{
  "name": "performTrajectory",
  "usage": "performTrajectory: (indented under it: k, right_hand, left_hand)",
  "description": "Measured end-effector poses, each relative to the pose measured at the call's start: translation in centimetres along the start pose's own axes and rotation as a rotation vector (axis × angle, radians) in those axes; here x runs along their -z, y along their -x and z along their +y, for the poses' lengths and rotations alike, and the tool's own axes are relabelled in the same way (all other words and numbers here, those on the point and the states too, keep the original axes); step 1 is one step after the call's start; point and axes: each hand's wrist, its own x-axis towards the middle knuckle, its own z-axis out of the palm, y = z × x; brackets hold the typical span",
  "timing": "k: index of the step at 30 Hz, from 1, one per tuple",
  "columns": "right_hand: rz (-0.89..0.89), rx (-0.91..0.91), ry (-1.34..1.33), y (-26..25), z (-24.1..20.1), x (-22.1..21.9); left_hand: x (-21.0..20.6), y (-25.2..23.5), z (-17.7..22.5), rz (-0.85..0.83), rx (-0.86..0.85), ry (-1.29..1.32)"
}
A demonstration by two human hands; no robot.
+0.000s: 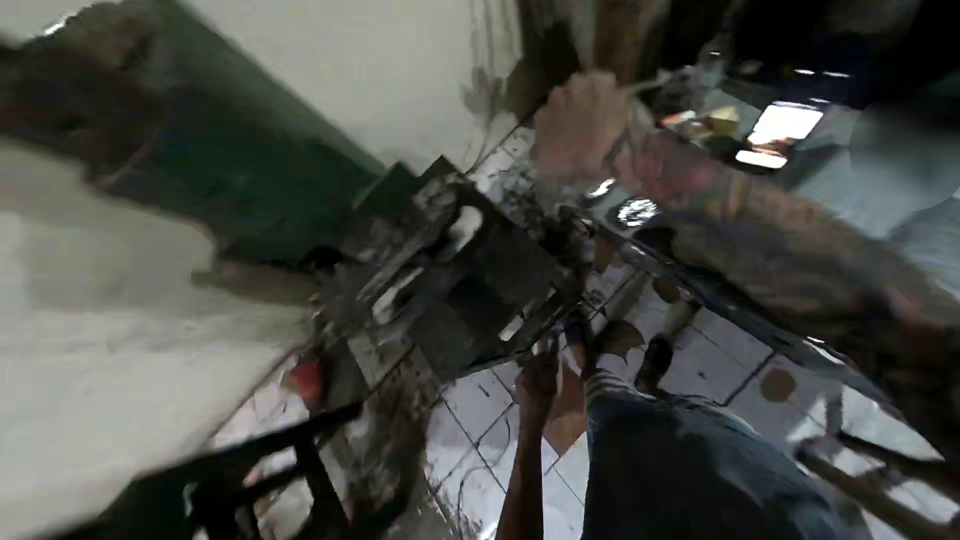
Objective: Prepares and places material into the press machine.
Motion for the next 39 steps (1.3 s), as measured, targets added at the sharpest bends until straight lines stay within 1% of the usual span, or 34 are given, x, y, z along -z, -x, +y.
performTrajectory:
  k: [1,2,3,4,5,7,8,9,10,12,13,15,16,17,18,19,21,24,25,27,28,29,31,32,33,34,35,36,37,38,39]
  right_hand:
    - [0.078,-0.008,0.003,4.6,1.4,-1.9]
    - [0.144,-0.019,0.010,9.0,3.2,-4.1]
    - [0.160,-0.064,-0.024,13.7,4.9,-6.7]
    - [0.079,-0.162,-0.080,18.3,6.2,-9.0]
    - [-0.062,-0.298,-0.136,22.1,7.2,-11.3]
    - [-0.387,-0.605,-0.265,27.4,10.0,-16.6]
    - [-0.462,-0.723,-0.326,29.5,11.7,-20.3]
    - [-0.469,-0.803,-0.379,31.9,13.4,-24.6]
    - [-0.438,-0.865,-0.417,34.1,14.8,-28.5]
    - [-0.333,-0.954,-0.416,37.7,16.5,-35.1]
    - [-0.296,-0.983,-0.393,38.8,16.9,-37.2]
    - [-0.276,-1.014,-0.349,39.1,18.1,-38.9]
    - [-0.287,-1.031,-0.370,38.7,18.5,-38.8]
    - [-0.339,-1.050,-0.414,38.6,18.1,-38.3]
    - [-0.441,-1.070,-0.477,38.6,17.5,-37.6]
    - [-0.501,-1.081,-0.510,38.4,17.7,-37.1]
    - [-0.525,-1.079,-0.511,37.6,18.4,-36.2]
    - [-0.534,-1.057,-0.508,36.8,17.8,-35.2]
    - [-0.551,-1.062,-0.551,36.4,17.7,-34.6]
    - [-0.569,-1.035,-0.721,35.0,18.3,-32.8]
    - [-0.535,-0.980,-0.794,34.4,18.4,-31.6]
    - [-0.466,-0.902,-0.857,33.5,18.2,-29.3]
    - [-0.235,-0.764,-0.921,31.9,17.3,-23.4]
    - [-0.097,-0.734,-0.903,31.5,17.1,-20.8]
    - [0.020,-0.737,-0.848,31.0,17.2,-18.5]
    - [0.114,-0.766,-0.764,30.7,17.6,-16.7]
    - [0.161,-0.801,-0.681,30.3,18.3,-15.7]
    - [0.168,-0.815,-0.599,30.1,19.5,-15.7]
    - [0.124,-0.817,-0.533,29.8,20.8,-16.1]
    - [0.037,-0.813,-0.489,29.5,22.0,-16.8]
    - [-0.063,-0.810,-0.466,29.2,22.9,-17.4]
  left_hand:
    - [0.0,-1.3,3.0,0.045,-0.055,-0.018]
    - [-0.3,-2.8,5.9,0.082,-0.147,-0.009]
    - [-1.0,-4.4,8.7,0.113,-0.297,0.011]
    - [-1.4,-6.1,12.3,0.100,-0.409,-0.034]
    - [-1.9,-7.7,16.2,0.057,-0.471,-0.111]
    - [-3.9,-11.1,22.5,-0.026,-0.572,-0.225]
    - [-5.0,-12.7,25.0,-0.093,-0.611,-0.307]
    - [-6.1,-14.3,26.9,-0.145,-0.671,-0.391]
    - [-7.0,-15.6,28.4,-0.197,-0.720,-0.468]
    - [-8.5,-17.7,30.4,-0.292,-0.755,-0.597]
    - [-9.3,-18.9,30.8,-0.320,-0.761,-0.658]
    - [-11.0,-21.3,31.5,-0.364,-0.746,-0.764]
    - [-11.6,-22.1,31.6,-0.384,-0.732,-0.798]
    - [-11.6,-22.2,31.2,-0.401,-0.727,-0.822]
    - [-11.5,-21.9,30.4,-0.402,-0.730,-0.830]
    - [-11.7,-21.8,30.1,-0.379,-0.734,-0.822]
    - [-12.3,-21.8,29.5,-0.314,-0.778,-0.778]
    - [-12.8,-22.0,28.3,-0.248,-0.847,-0.756]
    - [-12.8,-22.1,28.2,-0.251,-0.848,-0.750]
    - [-12.6,-22.3,28.6,-0.243,-0.829,-0.739]
    - [-12.3,-22.5,28.8,-0.230,-0.814,-0.713]
    - [-12.0,-22.7,28.9,-0.220,-0.786,-0.667]
    - [-11.3,-23.1,29.1,-0.223,-0.759,-0.614]
    - [-10.9,-22.7,29.6,-0.238,-0.784,-0.600]
    - [-10.5,-21.7,30.5,-0.266,-0.852,-0.580]
    - [-10.0,-20.2,31.5,-0.303,-0.960,-0.564]
    - [-9.8,-18.5,32.7,-0.364,-1.084,-0.550]
    - [-9.9,-17.1,33.6,-0.450,-1.213,-0.538]
    - [-10.6,-16.0,34.5,-0.549,-1.327,-0.558]
    - [-11.6,-15.2,35.2,-0.641,-1.393,-0.626]
    - [-12.8,-14.6,35.6,-0.706,-1.407,-0.708]
